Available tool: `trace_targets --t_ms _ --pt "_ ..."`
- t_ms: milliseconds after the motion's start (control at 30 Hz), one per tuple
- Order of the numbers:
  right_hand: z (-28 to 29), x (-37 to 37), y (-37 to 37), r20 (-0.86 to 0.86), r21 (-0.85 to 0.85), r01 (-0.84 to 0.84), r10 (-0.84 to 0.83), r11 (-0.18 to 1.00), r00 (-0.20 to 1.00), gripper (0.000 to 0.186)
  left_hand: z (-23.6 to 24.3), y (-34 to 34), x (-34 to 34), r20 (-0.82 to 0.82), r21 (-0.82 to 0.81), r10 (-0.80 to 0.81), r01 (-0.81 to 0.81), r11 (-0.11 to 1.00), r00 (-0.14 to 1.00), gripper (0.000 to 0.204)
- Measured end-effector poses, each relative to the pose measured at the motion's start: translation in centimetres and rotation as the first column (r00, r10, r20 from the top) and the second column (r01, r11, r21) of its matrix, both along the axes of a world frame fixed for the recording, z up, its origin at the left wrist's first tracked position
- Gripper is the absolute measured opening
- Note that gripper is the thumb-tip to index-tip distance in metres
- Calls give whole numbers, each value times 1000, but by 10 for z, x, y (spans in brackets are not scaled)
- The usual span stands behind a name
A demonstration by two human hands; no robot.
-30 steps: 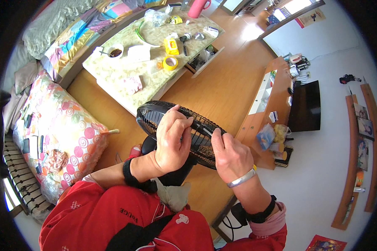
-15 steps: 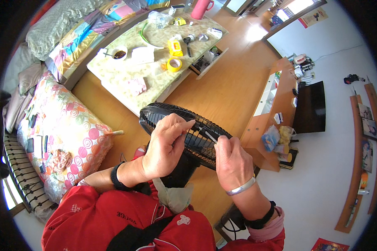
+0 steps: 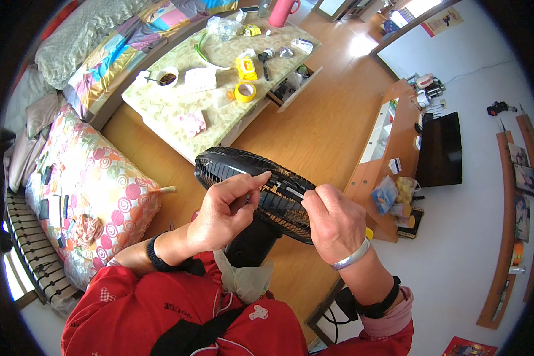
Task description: The person uses a yellow-handled screwdriver to remove screws from the front grille of a black table fan. They then use their fingers to pull apart the grille and access the interior components.
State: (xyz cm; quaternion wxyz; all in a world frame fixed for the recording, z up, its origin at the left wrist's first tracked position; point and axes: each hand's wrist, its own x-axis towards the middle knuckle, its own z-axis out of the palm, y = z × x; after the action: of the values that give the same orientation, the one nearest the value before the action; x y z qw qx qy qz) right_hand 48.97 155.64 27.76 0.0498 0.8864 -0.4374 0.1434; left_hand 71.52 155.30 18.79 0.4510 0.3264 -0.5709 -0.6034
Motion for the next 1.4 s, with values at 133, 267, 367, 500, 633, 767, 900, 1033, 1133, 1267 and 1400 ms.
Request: trace_targets --t_ms 133,267,367,500,633,767,900,1033,1133,1267,1400 --pt "-1 -1 -2 -19 6 7 -7 1000 1000 17 -1 5 3 -79 124 -128 137 983 989 78" --pt "-3 -6 -6 -43 -12 -15 15 1000 999 15 -9 5 0 -73 12 -156 158 987 985 85" --pt "-5 -10 -8 -50 6 -27 27 1000 998 15 -16 2 2 -75 -73 -171 165 984 983 86" --pt "-5 -12 -12 -63 49 -24 27 999 998 15 -19 2 -2 -43 -156 -104 96 983 994 82" --pt "-1 -8 -8 -34 86 44 -42 995 999 14 -19 5 -5 -38 -149 -83 76 986 996 73" --pt "0 -1 3 70 185 134 -149 974 986 13 -20 8 -10 -51 -164 -57 48 985 997 65" --pt "-1 -4 -4 224 311 93 -168 946 960 12 -23 8 -13 -65 -195 -27 14 981 998 62" --pt "4 -11 -22 336 632 8 -284 775 898 11 -22 11 -14 -58 -170 10 -20 985 998 60" --pt "9 -9 -28 316 773 4 -391 635 864 11 -21 11 -14 -36 -174 29 -34 984 999 60" --pt "20 -9 -23 168 701 71 -261 709 951 15 -20 13 -19 25 -236 48 -41 971 999 61" --pt "26 -17 -21 122 591 25 -120 806 985 23 -21 12 -20 0 -186 33 -32 982 999 63"
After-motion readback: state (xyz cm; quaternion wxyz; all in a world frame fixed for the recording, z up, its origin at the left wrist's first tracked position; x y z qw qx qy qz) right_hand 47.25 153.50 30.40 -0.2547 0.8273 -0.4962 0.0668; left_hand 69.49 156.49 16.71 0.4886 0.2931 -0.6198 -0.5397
